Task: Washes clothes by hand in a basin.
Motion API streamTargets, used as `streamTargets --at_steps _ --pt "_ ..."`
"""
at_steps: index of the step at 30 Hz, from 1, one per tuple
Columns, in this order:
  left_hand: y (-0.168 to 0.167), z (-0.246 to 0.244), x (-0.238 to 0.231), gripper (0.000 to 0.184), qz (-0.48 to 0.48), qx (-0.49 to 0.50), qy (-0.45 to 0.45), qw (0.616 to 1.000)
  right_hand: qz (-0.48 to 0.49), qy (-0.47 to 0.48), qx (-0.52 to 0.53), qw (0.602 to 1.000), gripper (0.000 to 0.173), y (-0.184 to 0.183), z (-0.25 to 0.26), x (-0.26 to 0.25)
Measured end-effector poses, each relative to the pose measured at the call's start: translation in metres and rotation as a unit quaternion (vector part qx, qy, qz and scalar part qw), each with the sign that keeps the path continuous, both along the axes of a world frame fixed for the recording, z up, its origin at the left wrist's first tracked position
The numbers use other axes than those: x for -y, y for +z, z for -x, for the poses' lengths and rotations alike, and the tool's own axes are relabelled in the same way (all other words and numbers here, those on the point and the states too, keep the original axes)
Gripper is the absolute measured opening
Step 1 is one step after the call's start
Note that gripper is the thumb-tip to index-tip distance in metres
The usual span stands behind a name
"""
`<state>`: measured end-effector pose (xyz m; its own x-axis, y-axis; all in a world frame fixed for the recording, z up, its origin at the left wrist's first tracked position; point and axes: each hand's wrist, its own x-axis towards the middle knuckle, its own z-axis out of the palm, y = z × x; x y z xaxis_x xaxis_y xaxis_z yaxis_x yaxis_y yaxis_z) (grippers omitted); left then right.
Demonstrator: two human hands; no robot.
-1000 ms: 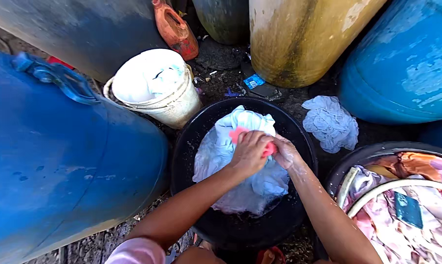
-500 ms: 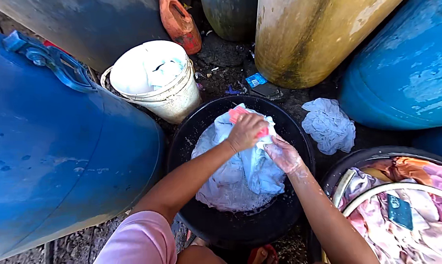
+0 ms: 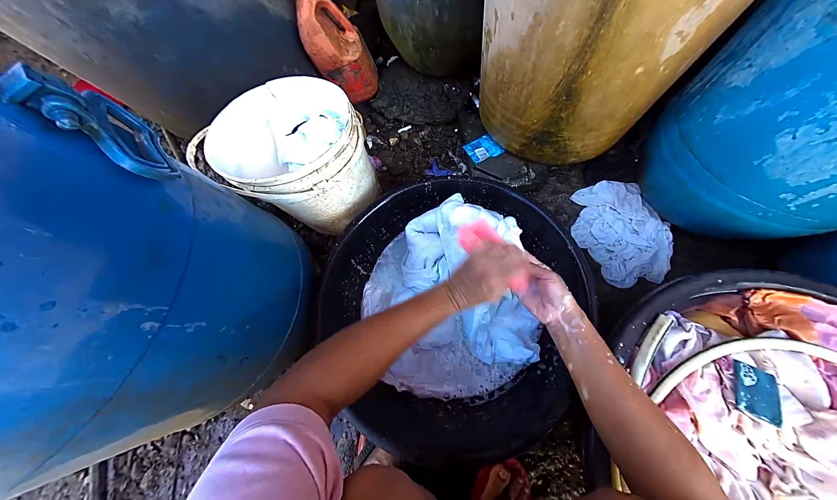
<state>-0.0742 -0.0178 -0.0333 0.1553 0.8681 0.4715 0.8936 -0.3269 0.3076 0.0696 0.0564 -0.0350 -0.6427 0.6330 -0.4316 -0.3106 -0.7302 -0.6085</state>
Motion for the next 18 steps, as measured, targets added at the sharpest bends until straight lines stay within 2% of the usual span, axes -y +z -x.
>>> streamTargets --at_steps 3,6,8,10,12,15,16,18 --pt "0.003 0.066 -0.020 0.043 0.081 0.000 0.147 0.986 0.048 -0.044 0.000 0.998 0.029 0.001 0.005 -0.008" --pt "0.009 0.071 -0.015 0.045 -0.001 0.011 0.218 0.976 0.070 -0.064 -0.005 0.995 0.027 -0.001 0.011 -0.009" --pt "0.013 0.059 -0.010 0.047 0.000 0.034 0.243 0.969 0.070 -0.058 -0.018 0.996 0.025 -0.001 0.015 -0.008" --pt "0.010 0.043 -0.008 0.047 -0.003 0.057 0.240 0.969 0.074 -0.037 -0.017 0.996 0.023 -0.004 0.019 -0.005" --pt "0.007 0.014 -0.004 0.045 -0.036 0.070 0.186 0.979 0.060 -0.013 -0.007 0.998 0.023 -0.010 0.021 0.000" --pt "0.007 -0.022 0.003 0.029 -0.062 0.041 0.052 0.996 0.029 -0.015 -0.036 0.999 0.043 -0.016 0.016 0.010" --pt "0.003 -0.015 0.000 0.027 -0.051 0.034 0.043 0.997 0.027 -0.008 -0.028 0.999 0.043 -0.012 0.014 0.011" --pt "-0.006 0.024 -0.011 0.033 0.003 0.042 0.105 0.994 0.043 0.007 -0.015 0.999 0.035 -0.004 0.014 0.007"
